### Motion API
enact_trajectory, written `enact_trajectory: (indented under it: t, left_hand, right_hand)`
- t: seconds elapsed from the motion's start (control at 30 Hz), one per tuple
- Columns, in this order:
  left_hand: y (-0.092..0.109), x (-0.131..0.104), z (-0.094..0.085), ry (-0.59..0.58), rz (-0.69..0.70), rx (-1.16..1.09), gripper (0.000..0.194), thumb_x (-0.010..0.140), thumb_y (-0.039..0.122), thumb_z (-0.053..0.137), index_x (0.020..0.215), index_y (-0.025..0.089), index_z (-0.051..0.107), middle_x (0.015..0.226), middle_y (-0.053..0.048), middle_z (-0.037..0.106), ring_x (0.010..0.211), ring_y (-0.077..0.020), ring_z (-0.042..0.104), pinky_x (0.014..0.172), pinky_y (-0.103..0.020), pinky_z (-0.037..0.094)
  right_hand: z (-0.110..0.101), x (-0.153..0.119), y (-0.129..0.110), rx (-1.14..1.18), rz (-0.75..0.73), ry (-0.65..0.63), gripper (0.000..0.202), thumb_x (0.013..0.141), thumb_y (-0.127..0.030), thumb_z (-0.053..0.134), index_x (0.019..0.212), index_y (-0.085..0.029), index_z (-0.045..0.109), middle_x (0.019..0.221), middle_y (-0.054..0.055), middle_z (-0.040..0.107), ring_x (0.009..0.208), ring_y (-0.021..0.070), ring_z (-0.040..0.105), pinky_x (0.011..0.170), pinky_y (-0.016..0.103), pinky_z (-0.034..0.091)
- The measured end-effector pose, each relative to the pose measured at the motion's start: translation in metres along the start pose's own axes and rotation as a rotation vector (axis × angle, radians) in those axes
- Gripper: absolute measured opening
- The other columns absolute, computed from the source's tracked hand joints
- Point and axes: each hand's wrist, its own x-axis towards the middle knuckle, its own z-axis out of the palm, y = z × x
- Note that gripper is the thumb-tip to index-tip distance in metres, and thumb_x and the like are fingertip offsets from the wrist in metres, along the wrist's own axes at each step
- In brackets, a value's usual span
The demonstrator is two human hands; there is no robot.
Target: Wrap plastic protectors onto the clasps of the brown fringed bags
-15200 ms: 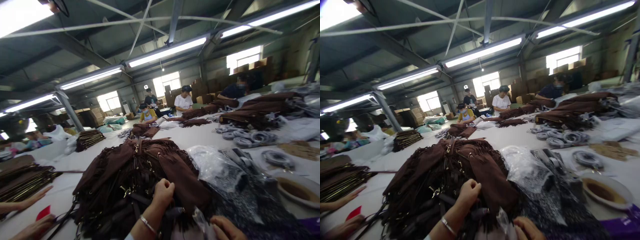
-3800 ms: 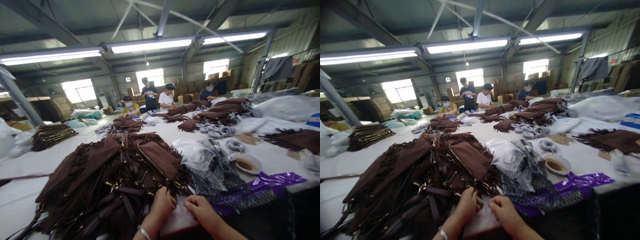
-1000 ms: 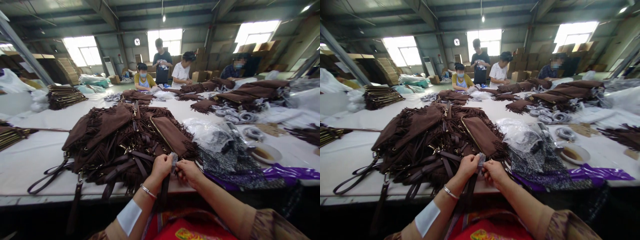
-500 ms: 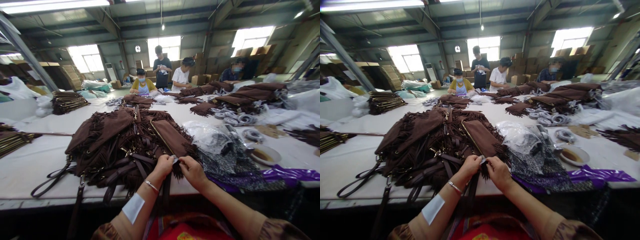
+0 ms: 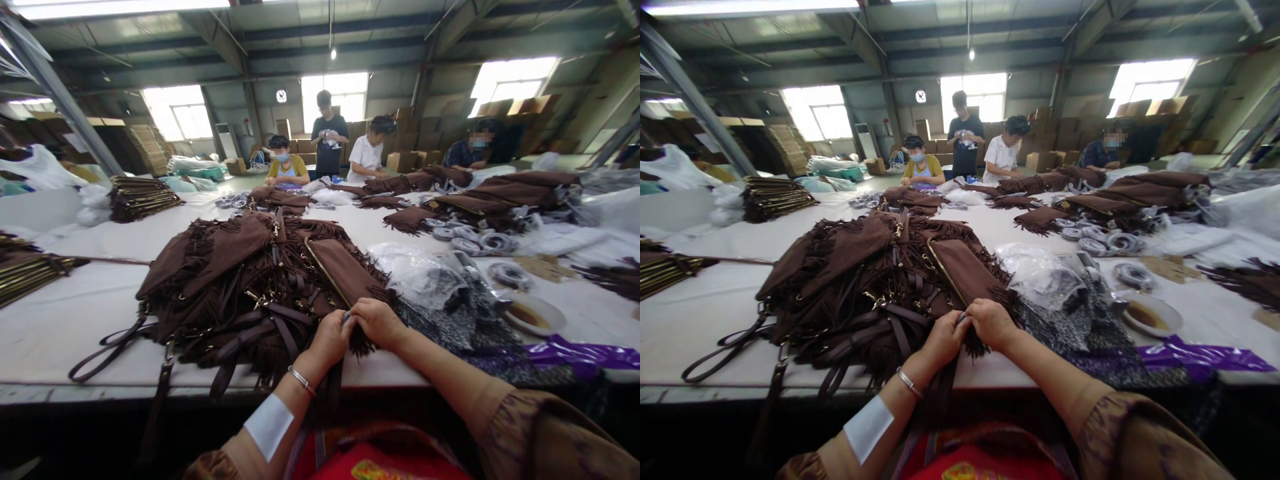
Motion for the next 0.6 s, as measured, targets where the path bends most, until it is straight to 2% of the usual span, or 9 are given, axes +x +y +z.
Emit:
enact_trajectory:
  t: [0.1,0.23,0.33,0.47,0.6]
  left_hand:
    - [0.000,0.000,0.001,0.018,0.026,0.118,0.029,0.094,0.037,0.042,0.083,0.021,0.063,0.084,-0.008,0.065,0.080,-0.0201,0.058,0.076,-0.028,0.040]
    - [-0.003,-0.001,0.002,0.041,-0.035,0.287,0.028,0.094,0.036,0.039,0.086,0.022,0.061,0.085,-0.010,0.065,0.079,-0.0224,0.060,0.073,-0.031,0.039]
    - [-0.003,-0.002,0.001,0.017,-0.069,0.327,0.026,0.094,0.036,0.040,0.088,0.023,0.061,0.088,-0.010,0.065,0.080,-0.0236,0.061,0.071,-0.031,0.038]
    - [0.002,0.002,-0.002,-0.031,-0.135,0.282,0.022,0.092,0.033,0.043,0.081,0.022,0.059,0.082,-0.011,0.064,0.079,-0.0242,0.061,0.072,-0.032,0.038]
    - [0.005,0.009,-0.001,-0.077,-0.236,0.024,0.024,0.089,0.034,0.049,0.069,0.021,0.053,0.071,-0.007,0.056,0.073,-0.0208,0.055,0.071,-0.032,0.037]
  right_hand:
    - [-0.004,0.007,0.000,0.011,0.043,-0.034,0.015,0.086,-0.020,0.056,0.086,-0.019,0.070,0.087,0.005,0.070,0.086,0.0177,0.063,0.081,0.027,0.045]
    - [-0.008,0.014,0.001,-0.014,0.012,-0.060,0.021,0.085,-0.021,0.058,0.101,-0.020,0.070,0.095,0.006,0.070,0.090,0.0182,0.063,0.083,0.027,0.045]
    - [-0.010,0.017,0.000,-0.061,-0.033,-0.149,0.018,0.086,-0.023,0.056,0.091,-0.021,0.074,0.089,0.006,0.069,0.086,0.0177,0.064,0.079,0.026,0.045]
    - [-0.012,0.019,-0.003,-0.167,-0.090,-0.204,0.022,0.087,-0.019,0.053,0.080,-0.018,0.073,0.082,0.007,0.067,0.080,0.0182,0.062,0.073,0.027,0.043]
    - [-0.010,0.016,-0.002,-0.264,-0.194,-0.157,0.021,0.089,-0.018,0.050,0.079,-0.016,0.068,0.083,0.009,0.065,0.080,0.0189,0.058,0.074,0.029,0.041]
